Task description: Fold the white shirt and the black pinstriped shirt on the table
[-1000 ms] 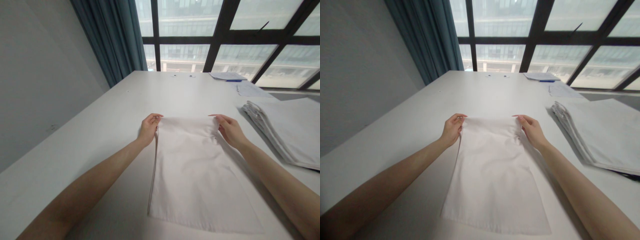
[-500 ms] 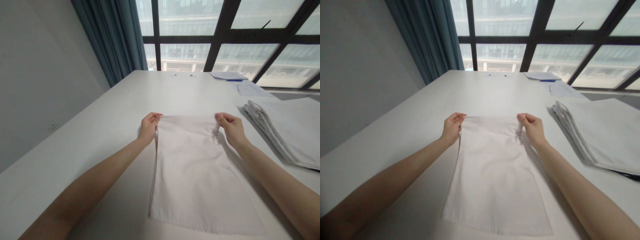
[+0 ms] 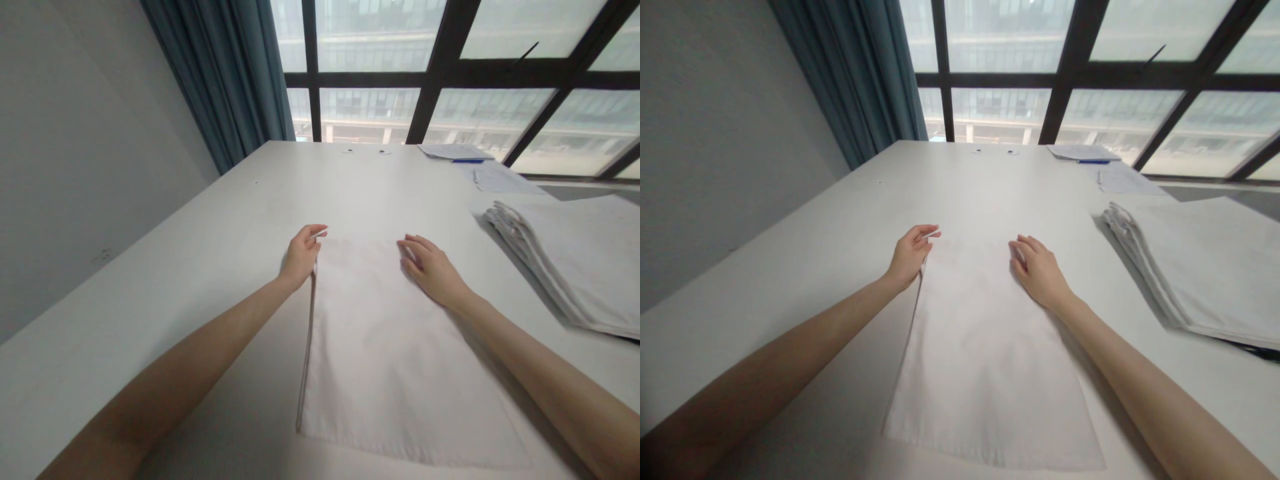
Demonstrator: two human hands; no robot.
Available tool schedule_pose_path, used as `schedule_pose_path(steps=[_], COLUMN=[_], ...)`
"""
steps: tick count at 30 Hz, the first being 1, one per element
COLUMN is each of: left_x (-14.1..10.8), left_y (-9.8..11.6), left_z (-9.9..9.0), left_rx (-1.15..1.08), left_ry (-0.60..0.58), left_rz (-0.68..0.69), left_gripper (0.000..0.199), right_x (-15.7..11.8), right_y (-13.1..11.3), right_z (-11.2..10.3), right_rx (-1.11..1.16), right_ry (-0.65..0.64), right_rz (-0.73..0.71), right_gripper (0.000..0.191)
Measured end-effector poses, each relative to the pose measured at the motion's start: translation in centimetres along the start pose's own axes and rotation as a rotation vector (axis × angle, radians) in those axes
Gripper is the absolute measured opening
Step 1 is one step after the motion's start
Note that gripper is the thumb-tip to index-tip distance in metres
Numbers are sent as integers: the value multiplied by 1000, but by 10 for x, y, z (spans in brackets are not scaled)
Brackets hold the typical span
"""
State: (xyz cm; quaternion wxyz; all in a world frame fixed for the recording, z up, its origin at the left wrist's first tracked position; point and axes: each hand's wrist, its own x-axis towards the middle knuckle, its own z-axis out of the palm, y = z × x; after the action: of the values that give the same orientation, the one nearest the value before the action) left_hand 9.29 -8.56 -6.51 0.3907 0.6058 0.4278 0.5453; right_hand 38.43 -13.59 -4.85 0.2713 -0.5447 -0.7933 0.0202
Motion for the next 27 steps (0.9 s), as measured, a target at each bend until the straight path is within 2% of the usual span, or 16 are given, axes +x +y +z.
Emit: schedule_pose_path(steps=[4,8,11,14,16,21,27], left_x=[-1,-7,-14,-21,-25,-25,-7], left_y=[0,11,22,31,34,36,28], left_z=[0,0,2,5,7,5,3], left_rx=[95,352,601,877,1034,1176,1214], left_ry=[4,-49,-258,-546,-649,-683,-683], left_rz=[40,229,365,366,338,306,244], left_gripper=[49,48,39,40,51,57,60], right_x=[-3,-3,-3,-2,-2,8,32], right_y=[-2,-6,-11,-14,-15,-16,-10], right_z=[7,6,5,6,6,6,13], right_rx=[-182,-271,-300,-310,-308,-294,-250], right_ry=[-190,-273,-288,-292,-300,-341,-332], right_rz=[1,31,49,58,64,72,93], right_gripper=[56,61,61,61,61,63,63])
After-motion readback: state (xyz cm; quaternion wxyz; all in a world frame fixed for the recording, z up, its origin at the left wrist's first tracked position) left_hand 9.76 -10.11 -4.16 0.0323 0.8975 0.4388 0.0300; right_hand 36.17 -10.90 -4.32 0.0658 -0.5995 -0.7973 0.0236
